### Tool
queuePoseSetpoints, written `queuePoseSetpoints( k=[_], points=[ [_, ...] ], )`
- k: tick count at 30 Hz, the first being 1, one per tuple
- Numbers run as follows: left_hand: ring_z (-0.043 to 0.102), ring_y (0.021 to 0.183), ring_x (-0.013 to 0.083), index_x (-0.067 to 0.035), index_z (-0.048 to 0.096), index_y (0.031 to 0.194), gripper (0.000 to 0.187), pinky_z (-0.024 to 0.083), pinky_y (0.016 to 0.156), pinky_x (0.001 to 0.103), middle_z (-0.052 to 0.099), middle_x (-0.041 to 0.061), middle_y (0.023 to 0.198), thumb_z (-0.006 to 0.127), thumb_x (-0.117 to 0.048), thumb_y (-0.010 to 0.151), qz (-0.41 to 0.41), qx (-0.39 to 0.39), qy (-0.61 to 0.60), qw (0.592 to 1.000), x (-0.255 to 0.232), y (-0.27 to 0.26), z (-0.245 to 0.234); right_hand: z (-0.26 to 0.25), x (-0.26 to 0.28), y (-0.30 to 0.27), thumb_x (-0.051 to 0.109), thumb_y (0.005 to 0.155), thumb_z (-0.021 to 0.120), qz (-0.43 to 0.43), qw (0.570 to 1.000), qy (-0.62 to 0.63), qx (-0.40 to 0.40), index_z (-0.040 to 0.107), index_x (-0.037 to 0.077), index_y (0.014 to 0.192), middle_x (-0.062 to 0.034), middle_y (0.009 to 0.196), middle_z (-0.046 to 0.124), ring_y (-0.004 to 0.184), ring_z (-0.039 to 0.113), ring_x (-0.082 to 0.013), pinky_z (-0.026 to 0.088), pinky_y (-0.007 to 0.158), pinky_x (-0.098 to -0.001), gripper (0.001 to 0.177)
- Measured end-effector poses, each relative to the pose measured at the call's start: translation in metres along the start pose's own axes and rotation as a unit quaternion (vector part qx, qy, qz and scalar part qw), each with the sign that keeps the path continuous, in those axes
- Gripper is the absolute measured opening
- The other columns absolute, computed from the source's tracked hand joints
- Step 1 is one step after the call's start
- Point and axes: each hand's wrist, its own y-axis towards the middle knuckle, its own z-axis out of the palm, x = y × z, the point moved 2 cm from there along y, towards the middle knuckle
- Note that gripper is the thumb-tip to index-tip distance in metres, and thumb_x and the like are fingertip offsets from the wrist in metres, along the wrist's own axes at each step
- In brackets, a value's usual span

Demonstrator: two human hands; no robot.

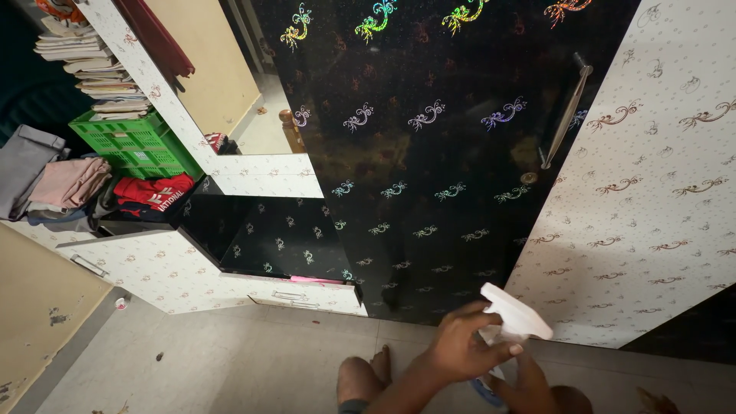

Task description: The person sprays a cleaning solution onto a black patterned closet door and wipes it with a white cloth. They then move to the adjacent white patterned door and repeat the cleaning process, wiping the surface thoroughly.

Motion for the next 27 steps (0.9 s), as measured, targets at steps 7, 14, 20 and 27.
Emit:
queuePoseSetpoints(
  k=[7,14,20,27],
  points=[
    [0.076,0.095,0.0268,-0.005,0.074,0.108,0.021,0.062,0.078,0.037,0.074,0.014,0.115,0.070,-0.020,0.095,-0.014,0.015,0.047,0.999,-0.003,0.023,-0.033,-0.033,-0.020,0.003,0.015,0.071,0.082,0.016,0.988,0.154,-0.012,0.040,0.001,0.143,-0.0204,0.121,0.072,0.112,0.071,-0.0280,0.055,0.096,-0.0403,0.085],
    [0.037,0.149,0.0471,0.010,0.047,0.147,0.055,0.039,0.122,0.052,0.033,0.029,0.164,0.062,-0.012,0.099,0.144,-0.180,0.326,0.917,-0.007,0.115,-0.092,-0.057,0.015,-0.012,0.012,0.075,0.082,0.139,0.982,0.050,-0.119,0.046,-0.005,0.148,-0.0219,0.123,0.075,0.115,0.073,-0.0315,0.054,0.103,-0.0427,0.083],
    [0.025,0.156,0.0369,0.003,0.047,0.150,0.058,0.025,0.128,0.049,0.022,0.022,0.168,0.055,-0.027,0.102,0.146,-0.089,0.524,0.835,0.007,0.196,-0.103,-0.054,0.019,-0.012,0.012,0.074,0.079,0.078,0.980,0.150,-0.102,0.043,-0.007,0.146,-0.0237,0.126,0.073,0.121,0.068,-0.0313,0.048,0.106,-0.0418,0.083],
    [0.016,0.157,0.0233,-0.012,0.049,0.150,0.057,0.019,0.127,0.046,0.020,0.005,0.170,0.051,-0.041,0.100,0.164,0.026,0.642,0.748,0.039,0.214,-0.131,-0.063,-0.001,-0.007,0.016,0.076,0.083,0.160,0.983,0.039,-0.079,0.049,0.001,0.147,-0.0208,0.124,0.074,0.118,0.072,-0.0303,0.051,0.107,-0.0410,0.079]
  ],
)
